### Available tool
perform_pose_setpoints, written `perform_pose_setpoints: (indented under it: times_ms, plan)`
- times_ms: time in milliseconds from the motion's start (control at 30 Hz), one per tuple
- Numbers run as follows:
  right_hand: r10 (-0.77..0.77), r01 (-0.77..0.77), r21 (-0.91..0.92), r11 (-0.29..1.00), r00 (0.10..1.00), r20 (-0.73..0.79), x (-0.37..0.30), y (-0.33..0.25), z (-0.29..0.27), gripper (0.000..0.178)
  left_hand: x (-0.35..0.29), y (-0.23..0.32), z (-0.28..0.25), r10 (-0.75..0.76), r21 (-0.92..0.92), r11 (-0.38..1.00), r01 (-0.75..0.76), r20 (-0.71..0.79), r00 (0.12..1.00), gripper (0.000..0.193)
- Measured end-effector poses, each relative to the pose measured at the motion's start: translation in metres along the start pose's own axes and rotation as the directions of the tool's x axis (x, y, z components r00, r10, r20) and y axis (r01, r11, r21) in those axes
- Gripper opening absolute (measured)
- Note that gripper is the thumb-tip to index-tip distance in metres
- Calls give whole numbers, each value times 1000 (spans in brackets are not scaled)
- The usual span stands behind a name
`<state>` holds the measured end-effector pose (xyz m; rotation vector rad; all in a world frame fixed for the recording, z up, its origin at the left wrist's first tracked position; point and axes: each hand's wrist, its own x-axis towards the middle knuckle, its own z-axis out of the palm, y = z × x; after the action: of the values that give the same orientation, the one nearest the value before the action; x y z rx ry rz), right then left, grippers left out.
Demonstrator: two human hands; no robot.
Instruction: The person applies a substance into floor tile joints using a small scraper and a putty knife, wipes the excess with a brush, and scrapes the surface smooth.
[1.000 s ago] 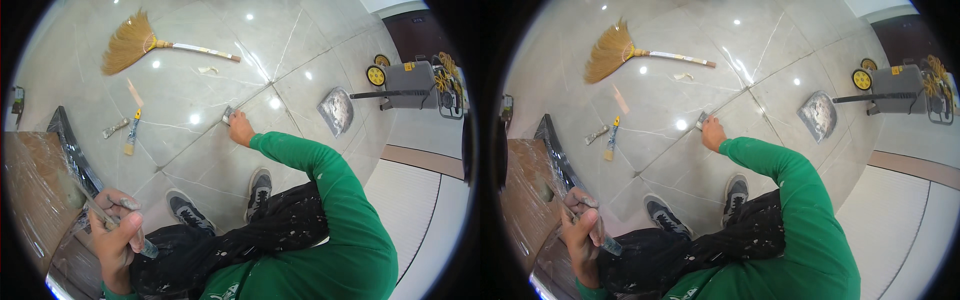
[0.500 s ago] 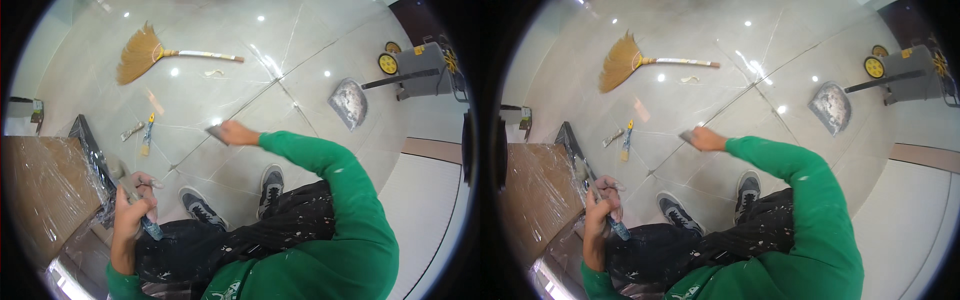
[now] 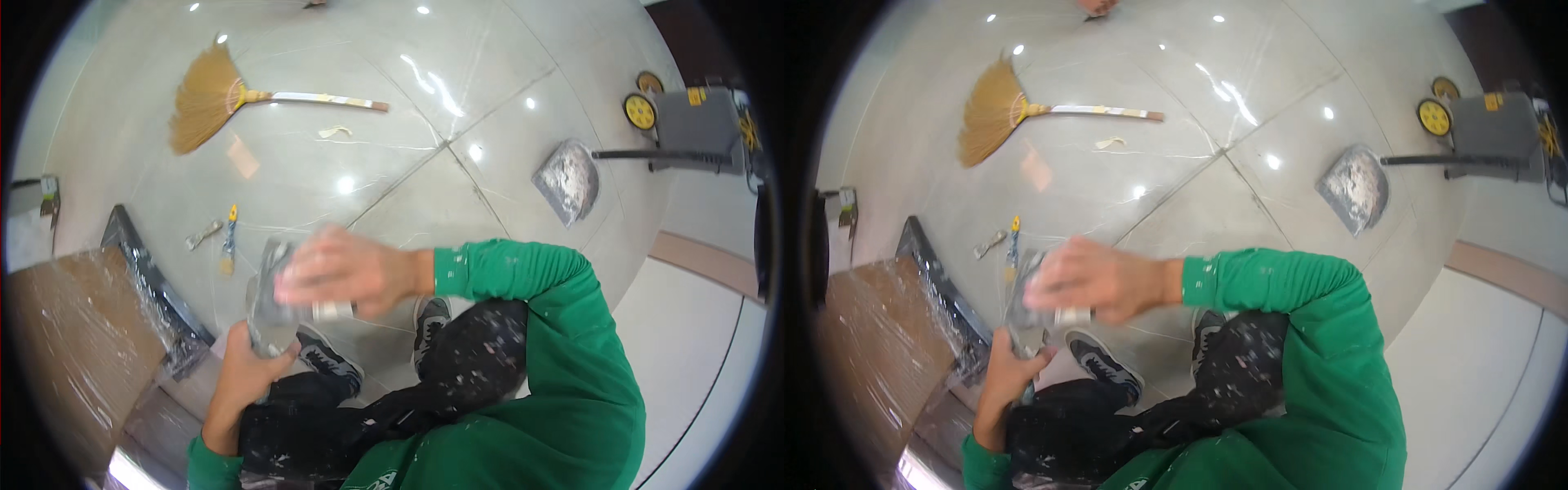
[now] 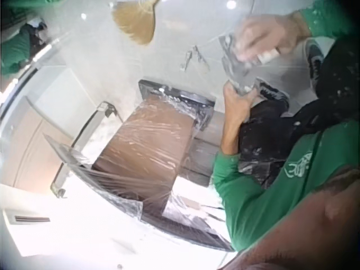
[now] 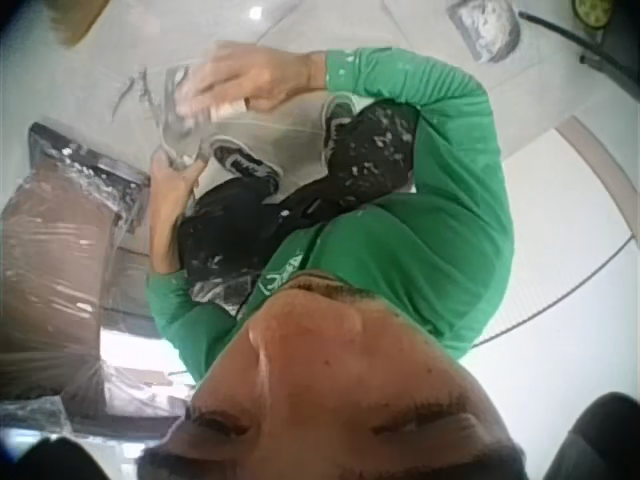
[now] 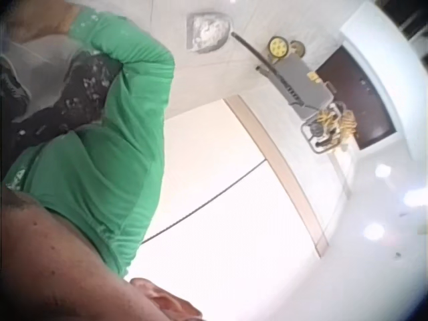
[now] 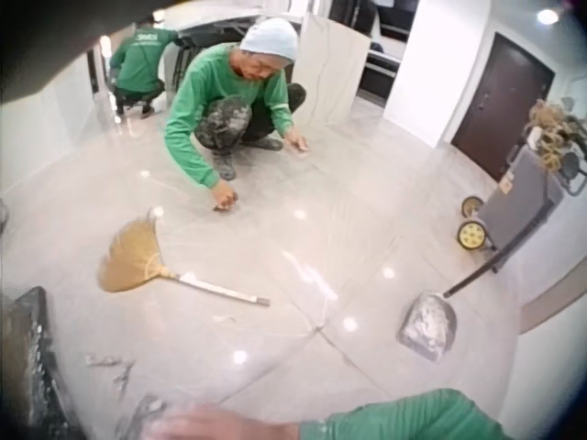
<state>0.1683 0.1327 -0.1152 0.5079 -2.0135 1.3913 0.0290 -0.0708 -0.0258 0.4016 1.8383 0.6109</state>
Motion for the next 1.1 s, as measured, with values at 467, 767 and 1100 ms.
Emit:
perform_pose_setpoints:
  times_ms: [467, 767, 1100]
  plan:
    - [803, -688, 594, 417, 585, 114, 94, 74, 48, 22, -101, 7, -66, 234, -101, 850, -516, -806, 543, 29]
    - [698, -783, 606, -142, 355, 622, 81, 84, 123, 15, -191, -62, 13, -153, -277, 904, -325, -920, 360, 32]
    - [626, -738, 460, -493, 67, 777, 10, 83, 94, 31, -190, -127, 71, -390, -468, 842, -269, -872, 295, 27]
